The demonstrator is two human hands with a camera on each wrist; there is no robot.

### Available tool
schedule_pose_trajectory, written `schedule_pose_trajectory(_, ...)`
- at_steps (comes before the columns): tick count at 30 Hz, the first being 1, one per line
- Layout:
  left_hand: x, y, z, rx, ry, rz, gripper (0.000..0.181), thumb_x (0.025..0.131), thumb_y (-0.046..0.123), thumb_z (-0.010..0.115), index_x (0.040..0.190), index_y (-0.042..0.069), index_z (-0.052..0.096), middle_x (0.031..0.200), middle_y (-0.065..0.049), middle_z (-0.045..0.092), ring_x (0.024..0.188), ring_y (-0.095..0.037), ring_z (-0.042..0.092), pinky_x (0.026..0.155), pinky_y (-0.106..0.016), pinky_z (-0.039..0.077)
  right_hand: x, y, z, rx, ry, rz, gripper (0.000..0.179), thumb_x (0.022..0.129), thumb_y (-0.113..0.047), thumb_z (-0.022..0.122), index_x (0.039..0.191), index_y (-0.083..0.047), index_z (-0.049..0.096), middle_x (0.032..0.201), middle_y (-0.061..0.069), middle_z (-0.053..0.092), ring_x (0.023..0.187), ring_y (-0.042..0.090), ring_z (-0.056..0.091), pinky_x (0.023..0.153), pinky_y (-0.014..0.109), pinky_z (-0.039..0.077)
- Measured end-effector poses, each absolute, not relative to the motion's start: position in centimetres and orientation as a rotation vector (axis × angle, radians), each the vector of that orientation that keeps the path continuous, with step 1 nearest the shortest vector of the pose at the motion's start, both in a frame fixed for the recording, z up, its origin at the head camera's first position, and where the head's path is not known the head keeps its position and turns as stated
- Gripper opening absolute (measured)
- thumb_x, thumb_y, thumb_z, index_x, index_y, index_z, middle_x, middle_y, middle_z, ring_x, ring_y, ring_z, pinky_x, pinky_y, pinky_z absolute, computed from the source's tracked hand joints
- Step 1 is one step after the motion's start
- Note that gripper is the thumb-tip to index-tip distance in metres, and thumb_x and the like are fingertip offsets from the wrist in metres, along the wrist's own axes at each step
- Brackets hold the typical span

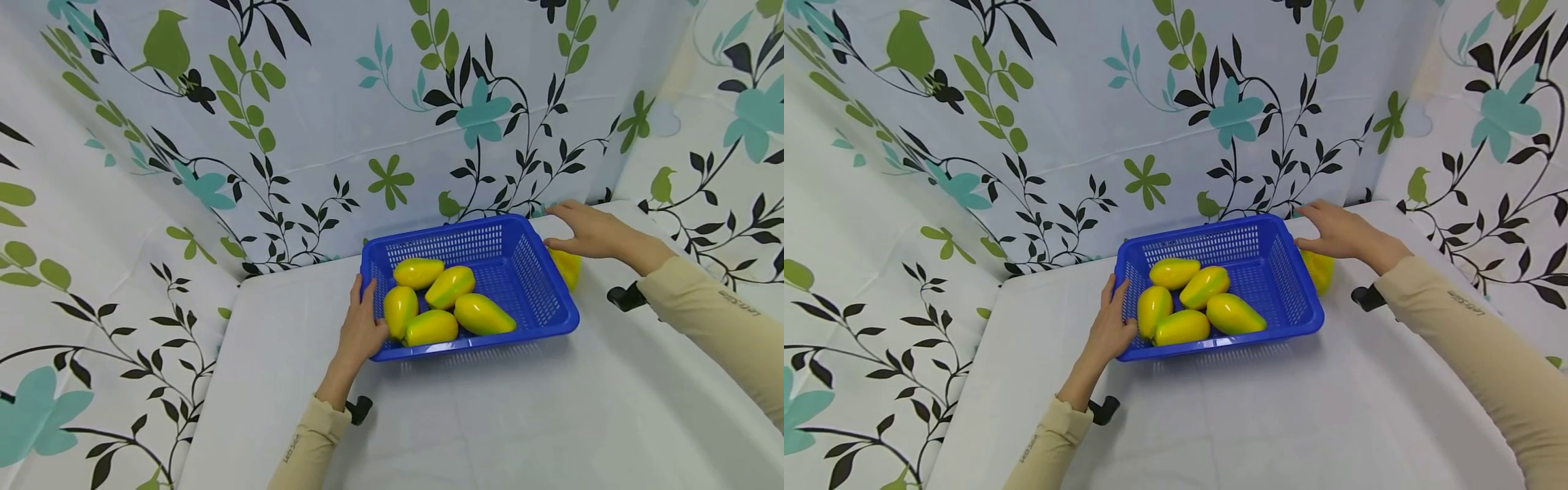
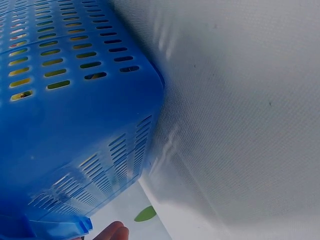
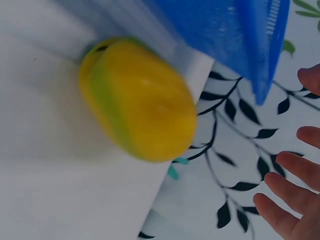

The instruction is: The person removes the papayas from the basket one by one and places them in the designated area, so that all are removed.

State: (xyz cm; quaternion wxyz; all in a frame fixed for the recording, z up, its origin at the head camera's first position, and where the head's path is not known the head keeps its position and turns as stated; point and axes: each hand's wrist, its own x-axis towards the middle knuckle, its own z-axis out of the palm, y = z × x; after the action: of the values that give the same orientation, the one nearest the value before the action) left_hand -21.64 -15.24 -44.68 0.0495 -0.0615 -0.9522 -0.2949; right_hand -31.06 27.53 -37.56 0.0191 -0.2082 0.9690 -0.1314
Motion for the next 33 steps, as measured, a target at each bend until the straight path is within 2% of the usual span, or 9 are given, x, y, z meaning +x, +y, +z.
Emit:
schedule_pose_trajectory(9, -22.0, -15.3, -45.0, -0.186, -2.906, -0.904, 0.079, 0.078, 0.003, 0.051, 0.154, 0.003, 0.029, 0.164, -0.016, 0.007, 0.141, -0.041, 0.033, 0.102, -0.056, 0.042, -30.4, 22.3, -36.5, -0.79, 2.955, -0.433, 0.079, 0.085, -0.045, 0.071, 0.144, 0.0, 0.045, 0.146, 0.028, 0.04, 0.128, 0.05, 0.044, 0.097, 0.067, 0.039)
schedule_pose_trajectory(16, -21.9, -15.2, -45.0, -0.175, -2.907, -0.912, 0.079, 0.078, 0.002, 0.052, 0.154, 0.004, 0.029, 0.164, -0.015, 0.007, 0.142, -0.04, 0.032, 0.103, -0.056, 0.041, -29.3, 18.3, -38.1, -0.939, 2.843, -0.357, 0.086, 0.081, -0.056, 0.071, 0.146, -0.005, 0.045, 0.15, 0.025, 0.039, 0.133, 0.048, 0.04, 0.099, 0.067, 0.037)
schedule_pose_trajectory(21, -21.9, -15.0, -44.8, -0.181, -2.915, -0.91, 0.079, 0.079, 0.003, 0.052, 0.155, 0.004, 0.029, 0.164, -0.015, 0.006, 0.143, -0.04, 0.03, 0.104, -0.056, 0.04, -28.1, 16.5, -38.7, -1.017, 2.777, -0.307, 0.083, 0.08, -0.056, 0.072, 0.143, -0.006, 0.049, 0.146, 0.024, 0.043, 0.129, 0.047, 0.046, 0.099, 0.066, 0.038)
schedule_pose_trajectory(26, -21.9, -15.2, -44.7, -0.178, -2.903, -0.899, 0.079, 0.078, 0.002, 0.052, 0.154, 0.004, 0.03, 0.164, -0.015, 0.007, 0.142, -0.04, 0.032, 0.103, -0.057, 0.041, -27.4, 15.0, -38.5, -1.07, 2.712, -0.238, 0.081, 0.08, -0.054, 0.073, 0.142, -0.006, 0.051, 0.14, 0.019, 0.051, 0.122, 0.039, 0.054, 0.101, 0.061, 0.041)
schedule_pose_trajectory(33, -21.9, -15.5, -45.0, -0.179, -2.904, -0.906, 0.079, 0.078, 0.002, 0.052, 0.154, 0.004, 0.029, 0.164, -0.016, 0.007, 0.141, -0.041, 0.033, 0.1, -0.058, 0.042, -27.3, 13.6, -38.8, -1.028, 2.612, -0.177, 0.077, 0.081, -0.053, 0.073, 0.141, -0.01, 0.052, 0.139, 0.015, 0.055, 0.121, 0.036, 0.056, 0.101, 0.057, 0.042)
